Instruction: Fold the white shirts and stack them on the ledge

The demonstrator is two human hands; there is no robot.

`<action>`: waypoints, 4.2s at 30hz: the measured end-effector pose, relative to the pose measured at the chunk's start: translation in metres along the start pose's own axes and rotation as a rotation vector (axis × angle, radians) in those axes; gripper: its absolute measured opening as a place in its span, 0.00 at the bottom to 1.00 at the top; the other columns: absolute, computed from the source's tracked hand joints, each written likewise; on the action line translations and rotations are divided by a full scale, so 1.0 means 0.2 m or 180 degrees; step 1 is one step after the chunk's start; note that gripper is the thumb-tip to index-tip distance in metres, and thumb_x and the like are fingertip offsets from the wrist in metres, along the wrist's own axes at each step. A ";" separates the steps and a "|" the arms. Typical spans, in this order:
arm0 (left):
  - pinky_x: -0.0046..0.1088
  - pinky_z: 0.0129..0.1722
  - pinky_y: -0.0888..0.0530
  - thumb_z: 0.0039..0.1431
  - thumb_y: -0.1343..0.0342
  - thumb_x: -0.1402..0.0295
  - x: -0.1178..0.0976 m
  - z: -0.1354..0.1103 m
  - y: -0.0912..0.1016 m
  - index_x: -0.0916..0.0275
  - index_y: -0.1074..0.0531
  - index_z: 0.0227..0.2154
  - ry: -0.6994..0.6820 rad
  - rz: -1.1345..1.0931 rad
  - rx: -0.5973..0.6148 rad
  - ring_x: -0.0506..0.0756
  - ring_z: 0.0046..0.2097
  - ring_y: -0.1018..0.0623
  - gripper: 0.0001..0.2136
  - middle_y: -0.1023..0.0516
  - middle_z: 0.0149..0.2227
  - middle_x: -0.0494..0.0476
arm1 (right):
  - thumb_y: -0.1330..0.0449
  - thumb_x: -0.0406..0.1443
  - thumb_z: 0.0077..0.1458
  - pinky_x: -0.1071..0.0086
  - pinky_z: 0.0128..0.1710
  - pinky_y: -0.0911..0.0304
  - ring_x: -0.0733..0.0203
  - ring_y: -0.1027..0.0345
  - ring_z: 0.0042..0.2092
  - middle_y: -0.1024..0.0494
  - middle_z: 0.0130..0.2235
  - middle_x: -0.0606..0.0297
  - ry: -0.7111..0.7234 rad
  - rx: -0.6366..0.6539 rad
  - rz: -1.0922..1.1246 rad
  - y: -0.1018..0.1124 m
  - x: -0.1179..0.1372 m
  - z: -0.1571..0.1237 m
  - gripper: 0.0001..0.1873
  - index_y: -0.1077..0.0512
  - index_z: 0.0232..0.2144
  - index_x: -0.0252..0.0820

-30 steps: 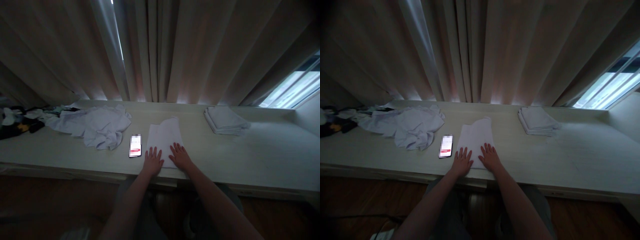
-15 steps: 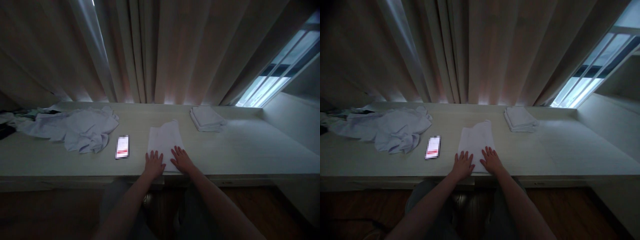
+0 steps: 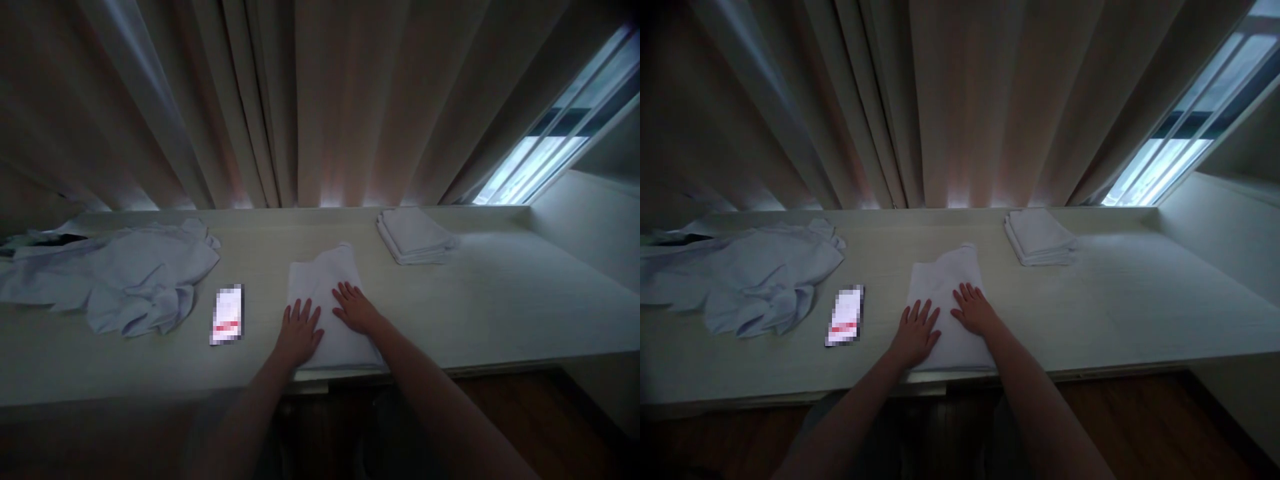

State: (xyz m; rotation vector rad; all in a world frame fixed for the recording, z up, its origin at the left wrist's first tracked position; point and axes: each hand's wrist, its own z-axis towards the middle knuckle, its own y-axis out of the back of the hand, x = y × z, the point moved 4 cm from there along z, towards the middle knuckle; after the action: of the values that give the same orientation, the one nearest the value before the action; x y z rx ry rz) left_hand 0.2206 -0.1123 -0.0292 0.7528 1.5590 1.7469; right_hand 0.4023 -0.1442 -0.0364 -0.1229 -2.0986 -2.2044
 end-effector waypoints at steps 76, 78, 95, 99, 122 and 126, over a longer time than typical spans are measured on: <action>0.44 0.58 0.58 0.58 0.63 0.51 0.14 0.11 -0.01 0.53 0.49 0.58 -0.0608 -0.0079 0.0367 0.61 0.63 0.58 0.26 0.55 0.63 0.55 | 0.59 0.53 0.55 0.52 0.58 0.67 0.49 0.67 0.63 0.57 0.63 0.55 -0.0280 -0.0266 0.0020 -0.05 0.00 -0.13 0.36 0.52 0.60 0.38; 0.44 0.58 0.57 0.58 0.63 0.52 0.15 0.03 -0.03 0.53 0.50 0.59 -0.0473 -0.0105 0.0312 0.61 0.63 0.57 0.26 0.55 0.63 0.55 | 0.60 0.53 0.56 0.52 0.59 0.67 0.49 0.67 0.63 0.57 0.63 0.55 -0.0284 -0.0267 0.0012 -0.06 0.01 -0.14 0.37 0.53 0.60 0.37; 0.46 0.58 0.60 0.58 0.63 0.52 -0.09 -0.09 0.01 0.53 0.48 0.58 -0.0675 -0.0192 -0.0002 0.61 0.63 0.55 0.26 0.52 0.62 0.57 | 0.59 0.50 0.57 0.50 0.58 0.67 0.49 0.68 0.63 0.59 0.63 0.57 0.0179 -0.0020 -0.0037 -0.01 0.11 -0.28 0.33 0.53 0.60 0.42; 0.45 0.58 0.61 0.59 0.63 0.52 -0.08 -0.11 -0.01 0.53 0.49 0.58 -0.0630 -0.0219 -0.0054 0.60 0.63 0.57 0.26 0.54 0.63 0.55 | 0.58 0.50 0.57 0.50 0.58 0.68 0.49 0.67 0.62 0.59 0.63 0.59 0.0102 -0.0051 -0.0078 -0.03 0.10 -0.31 0.32 0.53 0.60 0.44; 0.45 0.58 0.53 0.54 0.59 0.77 0.32 -0.29 0.05 0.53 0.46 0.57 -0.0229 -0.0038 0.0269 0.58 0.63 0.55 0.26 0.45 0.60 0.56 | 0.54 0.26 0.53 0.61 0.56 0.50 0.60 0.51 0.59 0.44 0.58 0.60 0.0194 -0.0008 0.0095 0.03 -0.19 -0.55 0.27 0.43 0.57 0.41; 0.45 0.58 0.53 0.53 0.59 0.80 0.31 -0.28 0.07 0.50 0.48 0.58 -0.0383 0.0057 0.0125 0.58 0.63 0.56 0.29 0.50 0.62 0.56 | 0.53 0.26 0.52 0.60 0.56 0.50 0.59 0.52 0.60 0.49 0.60 0.63 0.0296 -0.0106 0.0134 0.04 -0.17 -0.56 0.30 0.46 0.58 0.46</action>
State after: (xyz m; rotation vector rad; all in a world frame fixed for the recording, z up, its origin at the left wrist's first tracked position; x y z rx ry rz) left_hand 0.1371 -0.0981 -0.0237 0.8772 1.5135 1.6563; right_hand 0.4381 -0.2558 -0.0384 -0.0651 -1.9935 -2.1776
